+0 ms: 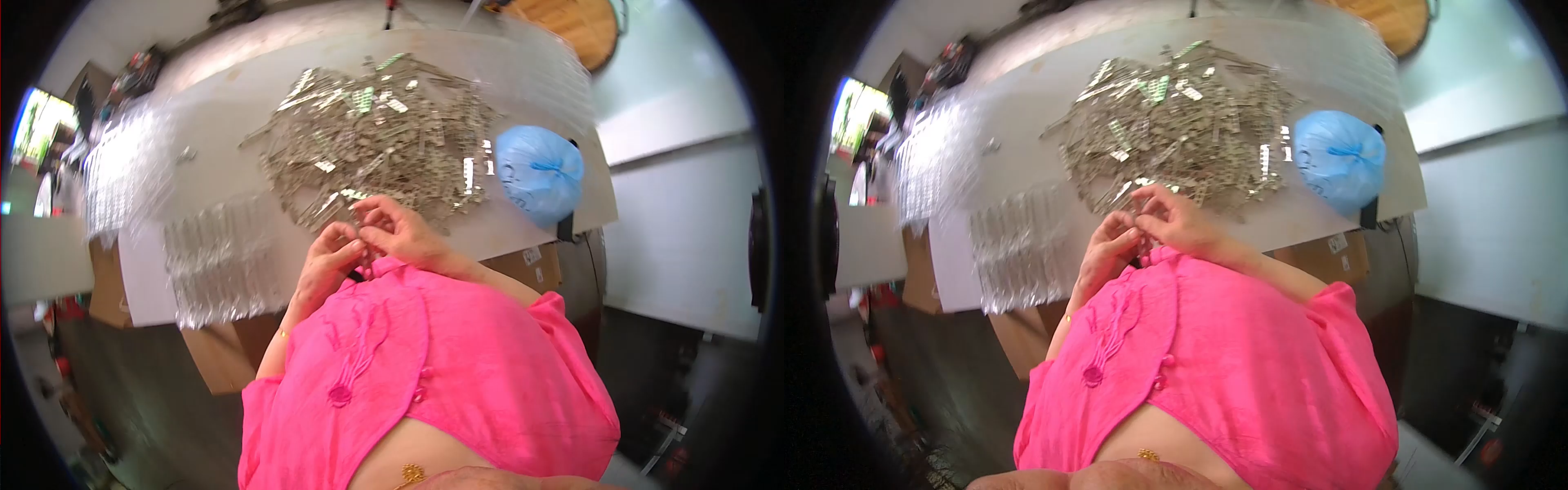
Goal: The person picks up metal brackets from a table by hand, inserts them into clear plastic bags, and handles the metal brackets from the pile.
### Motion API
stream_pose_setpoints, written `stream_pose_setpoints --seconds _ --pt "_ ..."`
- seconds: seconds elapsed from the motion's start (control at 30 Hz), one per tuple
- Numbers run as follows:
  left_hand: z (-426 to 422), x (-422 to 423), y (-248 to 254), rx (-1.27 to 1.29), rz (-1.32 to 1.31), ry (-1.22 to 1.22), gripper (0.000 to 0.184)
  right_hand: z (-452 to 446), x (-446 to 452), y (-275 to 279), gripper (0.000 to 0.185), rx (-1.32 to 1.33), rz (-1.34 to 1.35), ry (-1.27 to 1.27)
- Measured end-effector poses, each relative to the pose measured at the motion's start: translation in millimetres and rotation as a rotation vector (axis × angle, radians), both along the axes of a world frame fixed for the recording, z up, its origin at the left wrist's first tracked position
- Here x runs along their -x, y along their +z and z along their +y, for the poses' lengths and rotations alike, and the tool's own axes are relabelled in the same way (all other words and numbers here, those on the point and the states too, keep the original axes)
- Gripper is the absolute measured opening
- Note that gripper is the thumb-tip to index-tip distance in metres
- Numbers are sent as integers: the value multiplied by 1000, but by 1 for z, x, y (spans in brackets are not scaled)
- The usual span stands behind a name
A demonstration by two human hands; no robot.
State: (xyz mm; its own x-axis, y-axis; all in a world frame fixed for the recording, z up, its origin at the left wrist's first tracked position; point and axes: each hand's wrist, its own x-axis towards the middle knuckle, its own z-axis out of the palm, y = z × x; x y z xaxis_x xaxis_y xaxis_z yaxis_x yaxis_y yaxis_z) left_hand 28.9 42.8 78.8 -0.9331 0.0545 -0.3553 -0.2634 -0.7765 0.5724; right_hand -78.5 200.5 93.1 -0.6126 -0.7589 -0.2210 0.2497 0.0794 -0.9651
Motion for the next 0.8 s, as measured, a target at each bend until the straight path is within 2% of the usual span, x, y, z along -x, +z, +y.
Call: stream_pose_setpoints --seconds 0.13,0.2,0.3,0.37,0.5,0.53,0.57,0.6,0.73,0.8 --pt "18 20 -12 -21 97 -129 12 23 21 -5 33 41 52 2" --pt "29 31 -3 48 -19 -90 11 37 33 3 32 40 54 8" --pt "48 50 0 66 -29 -126 12 59 50 10 21 64 108 14" --pt "67 61 7 27 -13 -152 15 75 62 11 15 83 13 42" --pt "105 79 17 228 -96 -174 17 107 76 9 13 16 65 7" --pt "110 83 7 378 -44 -206 18 113 79 6 13 21 66 -5" --pt "116 88 1 527 11 -237 19 118 81 1 14 15 194 -12" --pt "122 94 7 571 -4 -285 19 124 84 -2 15 8 320 -18" --pt "144 109 10 616 -62 -298 14 155 99 -5 17 -20 261 -48" --pt "154 115 17 613 -162 -284 12 184 118 -11 18 -77 455 -238"
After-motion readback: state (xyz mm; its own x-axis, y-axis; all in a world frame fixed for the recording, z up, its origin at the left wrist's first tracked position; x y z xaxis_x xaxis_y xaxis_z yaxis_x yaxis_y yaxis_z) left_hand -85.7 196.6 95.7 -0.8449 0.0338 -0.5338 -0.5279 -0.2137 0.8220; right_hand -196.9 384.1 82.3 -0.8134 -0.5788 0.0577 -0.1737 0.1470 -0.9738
